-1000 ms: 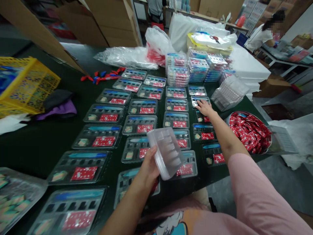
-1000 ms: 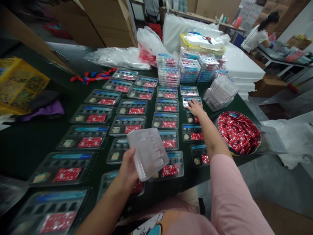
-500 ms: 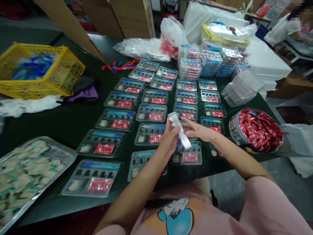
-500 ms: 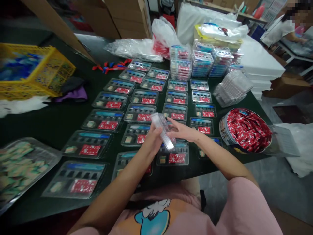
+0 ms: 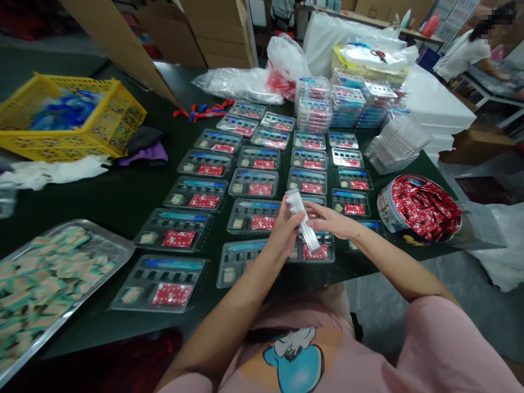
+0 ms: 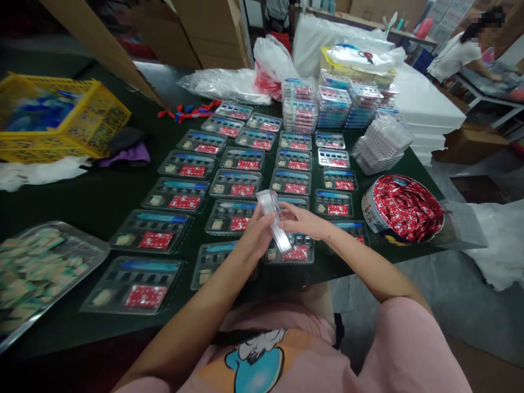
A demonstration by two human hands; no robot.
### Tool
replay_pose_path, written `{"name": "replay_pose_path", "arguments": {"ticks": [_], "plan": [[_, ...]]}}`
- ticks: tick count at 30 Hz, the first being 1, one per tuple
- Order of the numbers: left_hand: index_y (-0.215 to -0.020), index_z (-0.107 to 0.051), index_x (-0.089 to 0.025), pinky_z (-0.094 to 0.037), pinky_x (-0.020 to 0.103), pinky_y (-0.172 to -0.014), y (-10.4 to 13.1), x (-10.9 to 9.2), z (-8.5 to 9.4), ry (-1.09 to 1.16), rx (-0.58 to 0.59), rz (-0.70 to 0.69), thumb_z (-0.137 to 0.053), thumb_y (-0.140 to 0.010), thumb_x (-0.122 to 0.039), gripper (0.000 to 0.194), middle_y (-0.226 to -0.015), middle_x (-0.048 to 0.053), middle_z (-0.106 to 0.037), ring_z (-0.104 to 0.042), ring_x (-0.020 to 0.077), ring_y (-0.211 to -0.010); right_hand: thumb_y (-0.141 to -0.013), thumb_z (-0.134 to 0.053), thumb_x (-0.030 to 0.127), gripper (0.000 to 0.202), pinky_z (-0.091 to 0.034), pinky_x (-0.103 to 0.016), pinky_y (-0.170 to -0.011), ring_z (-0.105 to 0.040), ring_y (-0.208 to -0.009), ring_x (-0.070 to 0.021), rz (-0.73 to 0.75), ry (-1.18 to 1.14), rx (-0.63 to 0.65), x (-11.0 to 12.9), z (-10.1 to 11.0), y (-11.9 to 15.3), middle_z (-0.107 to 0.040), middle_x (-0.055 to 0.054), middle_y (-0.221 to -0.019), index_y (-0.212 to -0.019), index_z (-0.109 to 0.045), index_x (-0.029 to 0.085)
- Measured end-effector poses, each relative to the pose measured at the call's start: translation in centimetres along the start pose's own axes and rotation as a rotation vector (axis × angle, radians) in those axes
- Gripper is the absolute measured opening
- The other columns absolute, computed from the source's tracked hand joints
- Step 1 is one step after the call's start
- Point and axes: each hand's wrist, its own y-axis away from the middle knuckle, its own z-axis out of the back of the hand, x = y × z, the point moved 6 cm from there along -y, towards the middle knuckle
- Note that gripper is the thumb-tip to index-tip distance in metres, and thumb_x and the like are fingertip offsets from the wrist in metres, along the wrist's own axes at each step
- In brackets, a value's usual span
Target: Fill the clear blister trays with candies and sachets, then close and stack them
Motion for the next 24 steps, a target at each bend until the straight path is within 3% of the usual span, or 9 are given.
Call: {"name": "replay_pose_path", "arguments": {"ticks": [10, 15, 19, 24], "plan": [[-0.143, -0.042, -0.033, -0.055, 0.034, -0.078, 1.2, 0.4, -0.3, 0.014, 0.056, 0.019, -0.085, -0.063, -0.033, 0.091, -0.117, 0.005, -0.063, -0.063, 0.0241, -0.101, -0.078, -0.074, 0.043, 0.085, -0.054, -0.039, -0.095, -0.056, -0.12, -0.0244, 0.031, 0.032, 0.03, 0.1, -0.5, 1.3, -0.05, -0.013, -0.142, -0.151, -0.035, 0.023], [-0.137, -0.049, -0.03, -0.054, 0.033, -0.076, 1.8, 0.2, -0.5, -0.001, 0.059, 0.033, -0.084, -0.064, -0.036, 0.081, -0.116, 0.005, -0.064, -0.064, 0.0246, -0.1, -0.084, -0.068, 0.048, 0.076, -0.053, -0.044, -0.097, -0.054, -0.127, -0.0254, -0.008, -0.04, -0.061, -0.9, 0.1, 1.9, -0.048, -0.012, -0.146, -0.15, -0.036, 0.028], [-0.14, -0.047, -0.031, -0.054, 0.031, -0.076, 2.0, 0.1, -0.6, -0.027, 0.009, -0.002, -0.085, -0.061, -0.03, 0.088, -0.121, 0.005, -0.062, -0.063, 0.0238, -0.102, -0.08, -0.073, 0.054, 0.087, -0.052, -0.041, -0.1, -0.047, -0.134, -0.0269, 0.023, -0.037, 0.03, -0.8, -0.7, 2.4, -0.04, -0.012, -0.154, -0.152, -0.034, 0.027], [-0.145, -0.043, -0.032, -0.054, 0.03, -0.073, 2.3, 0.2, -0.8, -0.045, -0.014, 0.014, -0.086, -0.058, -0.026, 0.097, -0.121, 0.005, -0.062, -0.063, 0.0235, -0.102, -0.079, -0.076, 0.05, 0.086, -0.052, -0.039, -0.1, -0.052, -0.128, -0.0247, 0.048, -0.02, 0.046, -0.4, -1.3, 2.4, -0.041, -0.012, -0.153, -0.152, -0.035, 0.026]]}}
